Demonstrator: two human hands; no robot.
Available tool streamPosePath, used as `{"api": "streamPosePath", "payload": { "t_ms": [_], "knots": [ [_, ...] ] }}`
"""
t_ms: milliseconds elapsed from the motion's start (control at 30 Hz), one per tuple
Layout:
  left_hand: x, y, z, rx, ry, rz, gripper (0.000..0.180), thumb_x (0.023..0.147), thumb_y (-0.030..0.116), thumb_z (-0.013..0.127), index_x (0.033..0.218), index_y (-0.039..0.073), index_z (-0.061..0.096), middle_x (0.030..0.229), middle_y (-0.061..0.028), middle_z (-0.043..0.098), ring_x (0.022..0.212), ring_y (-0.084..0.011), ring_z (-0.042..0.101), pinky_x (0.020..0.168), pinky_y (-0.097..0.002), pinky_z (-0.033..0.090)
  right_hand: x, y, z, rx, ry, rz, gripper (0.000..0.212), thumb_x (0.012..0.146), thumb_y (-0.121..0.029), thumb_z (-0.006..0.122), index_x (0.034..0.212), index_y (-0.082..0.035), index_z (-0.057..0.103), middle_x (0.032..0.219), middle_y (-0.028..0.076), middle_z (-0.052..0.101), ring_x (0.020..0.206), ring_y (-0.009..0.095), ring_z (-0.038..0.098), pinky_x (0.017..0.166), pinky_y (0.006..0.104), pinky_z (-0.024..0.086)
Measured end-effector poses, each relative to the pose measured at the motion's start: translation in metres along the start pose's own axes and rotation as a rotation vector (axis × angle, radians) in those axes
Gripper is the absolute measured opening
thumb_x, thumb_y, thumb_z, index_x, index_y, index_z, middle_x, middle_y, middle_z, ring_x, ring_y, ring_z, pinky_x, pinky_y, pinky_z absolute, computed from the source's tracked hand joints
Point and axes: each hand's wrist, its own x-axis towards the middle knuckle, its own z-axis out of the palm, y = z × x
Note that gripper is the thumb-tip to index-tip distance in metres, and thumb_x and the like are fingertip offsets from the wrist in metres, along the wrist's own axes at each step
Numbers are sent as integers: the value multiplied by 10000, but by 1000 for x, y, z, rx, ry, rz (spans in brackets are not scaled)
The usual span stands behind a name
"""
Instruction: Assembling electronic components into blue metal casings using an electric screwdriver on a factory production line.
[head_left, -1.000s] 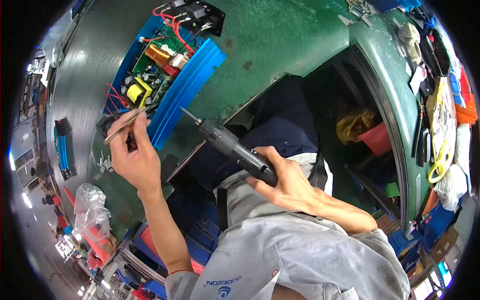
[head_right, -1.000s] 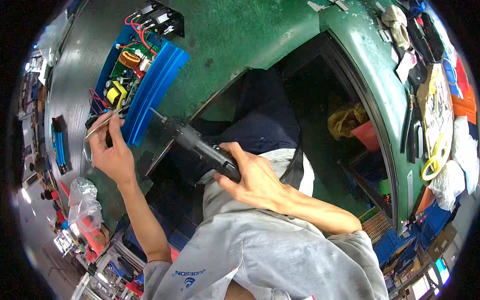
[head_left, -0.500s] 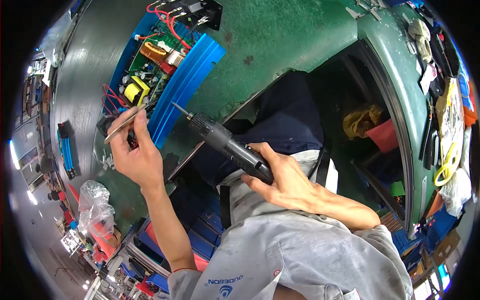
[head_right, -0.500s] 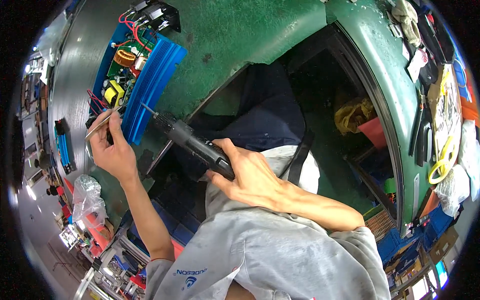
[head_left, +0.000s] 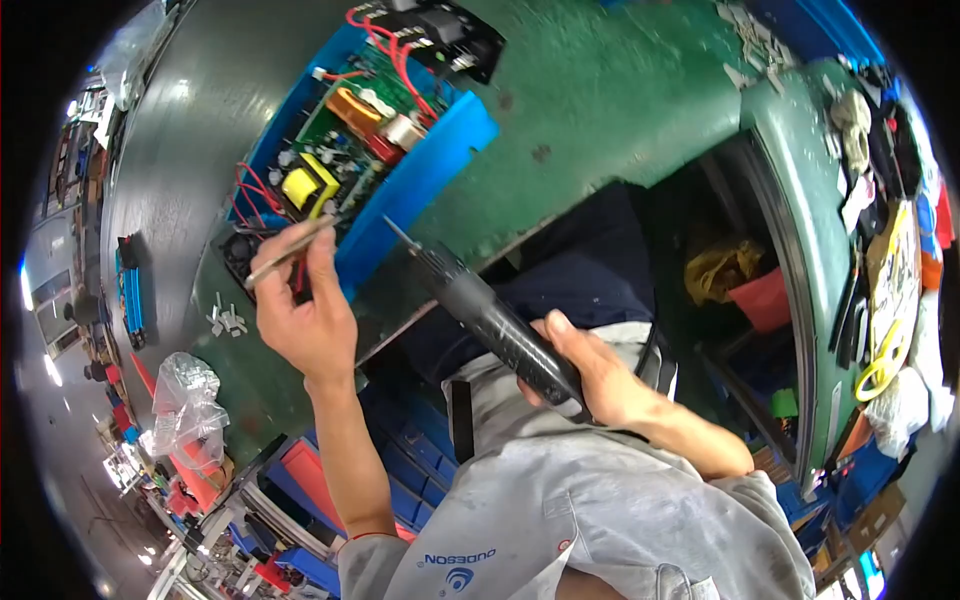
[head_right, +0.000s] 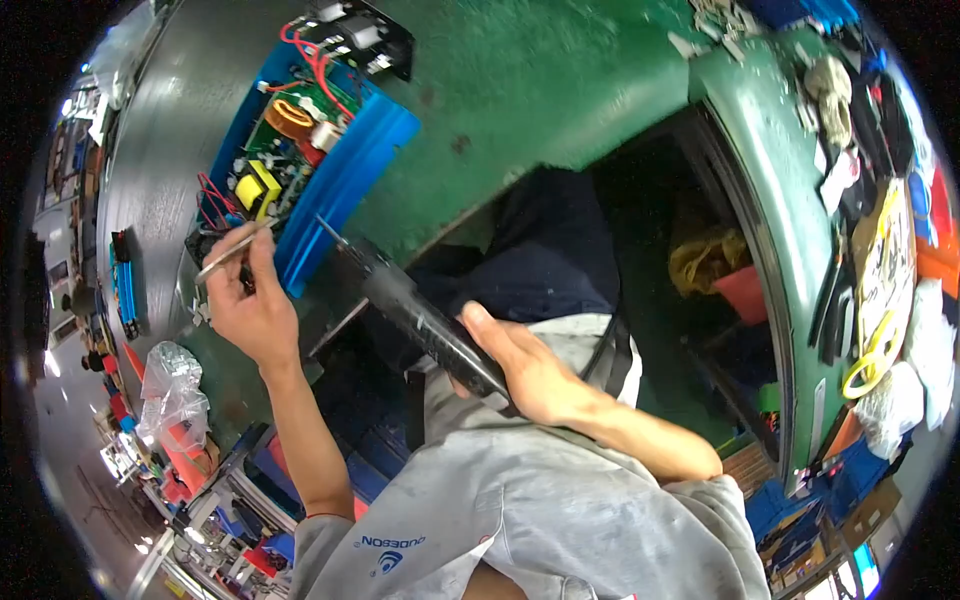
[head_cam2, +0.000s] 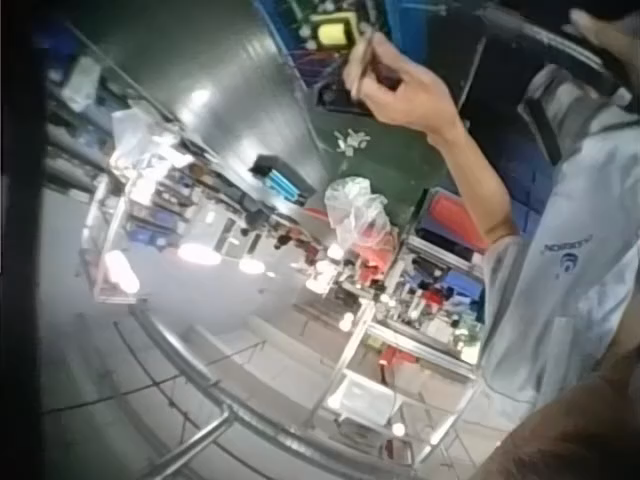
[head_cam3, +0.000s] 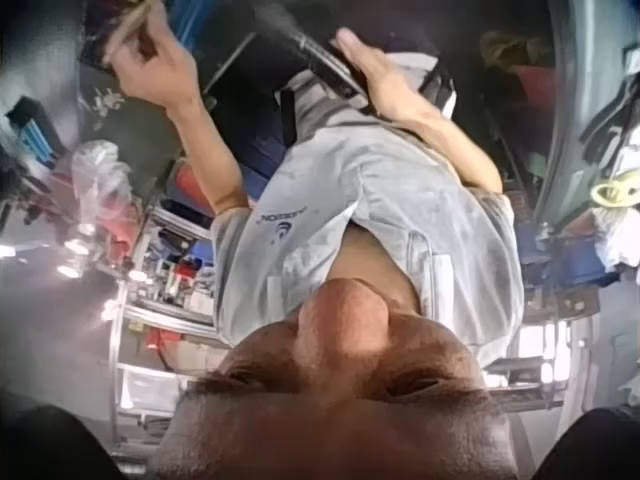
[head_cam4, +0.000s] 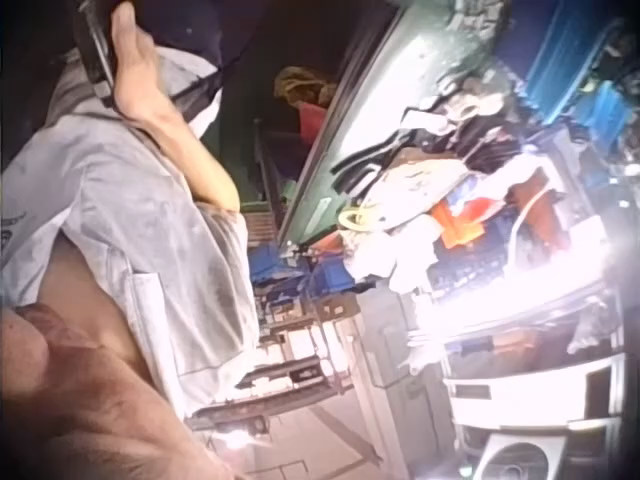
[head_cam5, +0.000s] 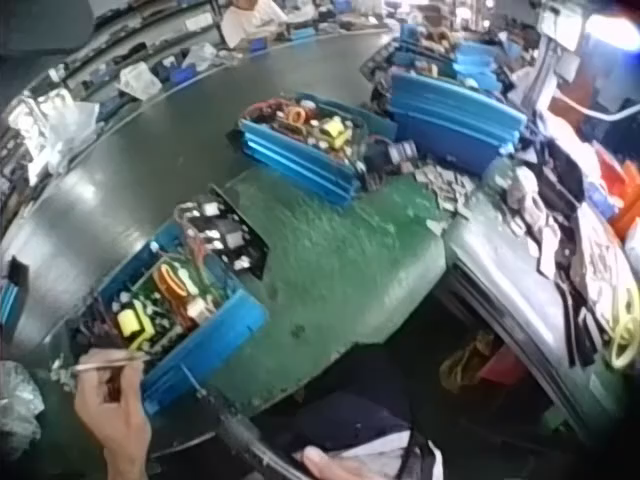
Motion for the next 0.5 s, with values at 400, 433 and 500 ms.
{"api": "streamPosePath", "payload": {
  "t_ms": [400,433,500],
  "knots": [
    [0,3,-13,-35,-78,46,226,831,-95,720,1005,-3,608,929,-141,728,810,-270,698,708,-338,558,-11,-1,1,-171,92,83,772,1043,-629,217,1228,39,555,878,71,664,787,133,600,747,279,475],
    [-1,3,-15,-39,-87,27,238,824,-95,725,1011,3,615,925,-135,730,811,-266,698,708,-329,557,-14,-2,0,-229,102,63,813,1019,-671,229,1230,44,553,874,71,663,781,135,598,740,280,474],
    [1,4,-20,-45,-100,1,240,823,-96,725,1012,5,617,928,-135,731,809,-265,697,707,-328,556,-14,-10,2,-343,152,59,930,953,-776,238,1243,53,544,862,73,658,767,137,594,717,287,471]
  ]
}}
